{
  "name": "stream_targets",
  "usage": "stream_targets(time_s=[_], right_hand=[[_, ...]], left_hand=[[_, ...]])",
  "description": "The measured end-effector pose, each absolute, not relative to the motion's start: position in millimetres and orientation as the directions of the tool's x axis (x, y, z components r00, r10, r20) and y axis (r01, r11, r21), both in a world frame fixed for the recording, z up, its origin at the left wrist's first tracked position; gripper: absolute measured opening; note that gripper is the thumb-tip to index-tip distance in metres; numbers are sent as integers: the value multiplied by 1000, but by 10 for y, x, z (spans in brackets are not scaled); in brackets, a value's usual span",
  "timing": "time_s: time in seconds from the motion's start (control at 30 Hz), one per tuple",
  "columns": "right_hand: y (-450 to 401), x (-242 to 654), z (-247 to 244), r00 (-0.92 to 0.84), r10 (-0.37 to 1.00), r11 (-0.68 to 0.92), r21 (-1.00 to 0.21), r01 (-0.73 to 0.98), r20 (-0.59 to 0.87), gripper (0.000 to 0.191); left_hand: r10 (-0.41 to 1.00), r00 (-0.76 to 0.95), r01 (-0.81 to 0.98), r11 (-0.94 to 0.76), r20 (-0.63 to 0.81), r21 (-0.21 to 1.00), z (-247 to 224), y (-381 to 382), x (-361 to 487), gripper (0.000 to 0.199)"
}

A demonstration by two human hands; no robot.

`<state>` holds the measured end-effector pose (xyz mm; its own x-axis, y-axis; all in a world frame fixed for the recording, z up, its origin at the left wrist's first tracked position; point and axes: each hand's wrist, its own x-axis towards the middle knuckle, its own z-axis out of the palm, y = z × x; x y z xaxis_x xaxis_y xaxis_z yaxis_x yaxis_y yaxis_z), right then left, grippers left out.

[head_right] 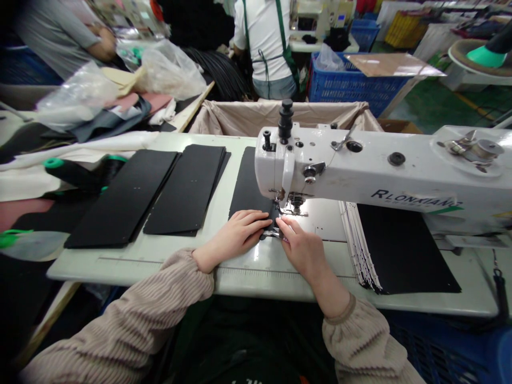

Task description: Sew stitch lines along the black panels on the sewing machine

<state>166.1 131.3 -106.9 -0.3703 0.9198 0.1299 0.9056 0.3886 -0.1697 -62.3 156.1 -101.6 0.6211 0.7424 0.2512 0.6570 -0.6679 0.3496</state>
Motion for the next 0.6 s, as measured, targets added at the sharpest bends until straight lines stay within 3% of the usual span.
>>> stream_targets(time_s=[0.6], right_hand=[[1315,1656,-1086,-379,909,408,-185,894,172,45]], left_hand=[[778,567,697,-628,271,346,-1084,1825,-557,40]])
